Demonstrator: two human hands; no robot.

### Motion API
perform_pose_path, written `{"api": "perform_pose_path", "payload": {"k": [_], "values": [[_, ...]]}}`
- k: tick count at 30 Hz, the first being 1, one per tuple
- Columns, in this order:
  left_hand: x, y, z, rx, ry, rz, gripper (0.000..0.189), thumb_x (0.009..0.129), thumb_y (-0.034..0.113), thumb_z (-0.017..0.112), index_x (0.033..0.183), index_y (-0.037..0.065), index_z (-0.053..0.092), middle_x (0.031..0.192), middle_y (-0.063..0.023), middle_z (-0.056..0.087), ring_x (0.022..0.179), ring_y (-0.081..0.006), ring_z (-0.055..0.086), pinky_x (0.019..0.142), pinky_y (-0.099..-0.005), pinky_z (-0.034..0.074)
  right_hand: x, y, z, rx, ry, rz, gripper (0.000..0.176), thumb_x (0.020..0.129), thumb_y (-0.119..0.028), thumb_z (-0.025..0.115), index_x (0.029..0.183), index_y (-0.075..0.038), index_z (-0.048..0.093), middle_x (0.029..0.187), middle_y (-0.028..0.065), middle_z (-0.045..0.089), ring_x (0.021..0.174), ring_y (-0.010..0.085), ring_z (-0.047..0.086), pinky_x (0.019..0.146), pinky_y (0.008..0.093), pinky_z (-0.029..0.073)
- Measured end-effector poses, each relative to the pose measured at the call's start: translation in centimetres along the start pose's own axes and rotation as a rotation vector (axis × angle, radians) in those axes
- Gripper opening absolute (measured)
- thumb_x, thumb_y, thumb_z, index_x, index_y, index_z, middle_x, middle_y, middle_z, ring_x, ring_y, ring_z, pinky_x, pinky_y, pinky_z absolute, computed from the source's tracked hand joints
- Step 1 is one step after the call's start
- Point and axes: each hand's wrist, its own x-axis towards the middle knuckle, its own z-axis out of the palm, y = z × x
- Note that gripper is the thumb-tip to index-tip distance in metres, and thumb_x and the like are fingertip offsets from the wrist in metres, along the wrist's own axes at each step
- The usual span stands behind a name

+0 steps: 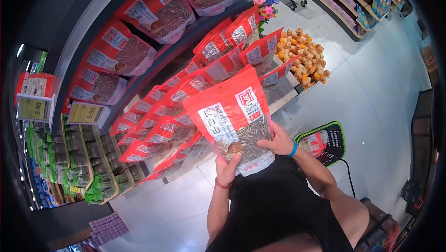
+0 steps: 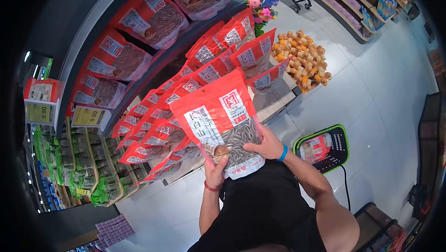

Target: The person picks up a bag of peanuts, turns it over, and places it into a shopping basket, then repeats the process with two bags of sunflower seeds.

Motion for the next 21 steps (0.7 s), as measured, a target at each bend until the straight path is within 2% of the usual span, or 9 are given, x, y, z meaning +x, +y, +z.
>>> {"api": "perform_pose_path", "payload": {"k": [6, 12, 13, 15, 17, 18, 19, 20, 21], "values": [[-0.8, 1.1, 1.2, 0.035, 0.062, -0.01, 0.048, 0.09, 0.009, 0.065, 0.132, -0.004, 0.045, 0.118, -0.0099, 0.061, 0.108, -0.0171, 0.057, 0.097, -0.0317, 0.043, 0.6, 1.0, -0.2, -0.04, 0.004, 0.018, 0.07, 0.084, -0.012, 0.074, 0.14, 0.003, 0.036, 0.129, 0.0082, 0.054, 0.117, 0.014, 0.051, 0.102, 0.0322, 0.041], [-2.4, 1.7, 1.8, 0.114, 0.222, 0.037, 0.061, 0.09, 0.006, 0.064, 0.142, -0.004, 0.032, 0.128, -0.0123, 0.055, 0.115, -0.0179, 0.054, 0.1, -0.0319, 0.041, 1.6, 3.2, 0.3, -0.15, -0.023, -0.022, 0.063, 0.086, -0.012, 0.072, 0.138, 0.001, 0.038, 0.124, 0.0076, 0.056, 0.113, 0.0127, 0.052, 0.099, 0.0313, 0.043], [-2.6, 2.0, 1.9, 0.112, 0.228, 0.043, 0.061, 0.09, 0.006, 0.064, 0.142, -0.004, 0.032, 0.128, -0.0123, 0.055, 0.115, -0.0179, 0.054, 0.1, -0.0319, 0.041, 1.7, 3.9, 0.9, -0.102, 0.02, -0.039, 0.055, 0.09, -0.013, 0.067, 0.136, 0.001, 0.041, 0.121, 0.0069, 0.057, 0.111, 0.012, 0.052, 0.097, 0.0304, 0.043], [-3.4, 3.0, 2.4, 0.128, 0.113, 0.049, 0.061, 0.09, 0.004, 0.062, 0.142, -0.004, 0.031, 0.131, -0.0126, 0.052, 0.118, -0.0186, 0.052, 0.101, -0.0326, 0.04, 2.1, 4.7, 1.4, -0.054, 0.049, -0.056, 0.048, 0.094, -0.015, 0.063, 0.135, 0.001, 0.043, 0.119, 0.0062, 0.058, 0.109, 0.0113, 0.053, 0.096, 0.0296, 0.043], [-4.2, 3.8, 2.5, 0.188, 0.084, 0.021, 0.065, 0.088, 0.005, 0.065, 0.143, -0.005, 0.031, 0.136, -0.0172, 0.049, 0.122, -0.0236, 0.052, 0.103, -0.0344, 0.04, 2.5, 5.1, 1.3, -0.053, 0.13, 0.13, 0.037, 0.101, -0.022, 0.051, 0.131, 0.001, 0.048, 0.117, 0.0061, 0.059, 0.108, 0.0101, 0.053, 0.096, 0.0279, 0.042], [-4.5, 4.3, 2.5, 0.375, -0.012, 0.08, 0.065, 0.089, 0.008, 0.062, 0.144, -0.006, 0.03, 0.136, -0.0169, 0.048, 0.124, -0.0229, 0.05, 0.104, -0.0336, 0.039, 2.7, 5.3, 0.8, -0.094, 0.065, 0.109, 0.042, 0.105, -0.033, 0.04, 0.128, 0.001, 0.051, 0.117, 0.0062, 0.06, 0.108, 0.0102, 0.053, 0.096, 0.0276, 0.042], [-4.6, 4.6, 2.6, 0.563, -0.111, 0.138, 0.066, 0.09, 0.01, 0.06, 0.145, -0.007, 0.028, 0.137, -0.0166, 0.047, 0.125, -0.0222, 0.049, 0.104, -0.0329, 0.038, 2.9, 5.4, 0.4, -0.097, 0.053, 0.108, 0.042, 0.105, -0.033, 0.04, 0.128, 0.001, 0.051, 0.117, 0.0062, 0.06, 0.108, 0.0102, 0.053, 0.096, 0.0276, 0.042], [-4.3, 4.7, 2.8, 0.558, -0.116, 0.227, 0.074, 0.082, 0.013, 0.072, 0.142, -0.007, 0.034, 0.139, -0.0262, 0.042, 0.123, -0.036, 0.051, 0.101, -0.0394, 0.043, 3.0, 5.6, 0.0, -0.011, 0.026, 0.105, 0.046, 0.105, -0.035, 0.038, 0.128, 0.002, 0.05, 0.118, 0.0062, 0.06, 0.108, 0.0108, 0.054, 0.097, 0.0282, 0.041], [-4.0, 4.8, 2.8, 0.558, -0.111, 0.228, 0.074, 0.082, 0.013, 0.072, 0.142, -0.007, 0.034, 0.139, -0.0262, 0.042, 0.123, -0.036, 0.051, 0.101, -0.0394, 0.043, 3.0, 5.6, -0.2, 0.076, 0.005, 0.106, 0.049, 0.105, -0.038, 0.036, 0.129, 0.002, 0.05, 0.119, 0.0062, 0.06, 0.108, 0.0114, 0.054, 0.097, 0.0289, 0.041]]}}
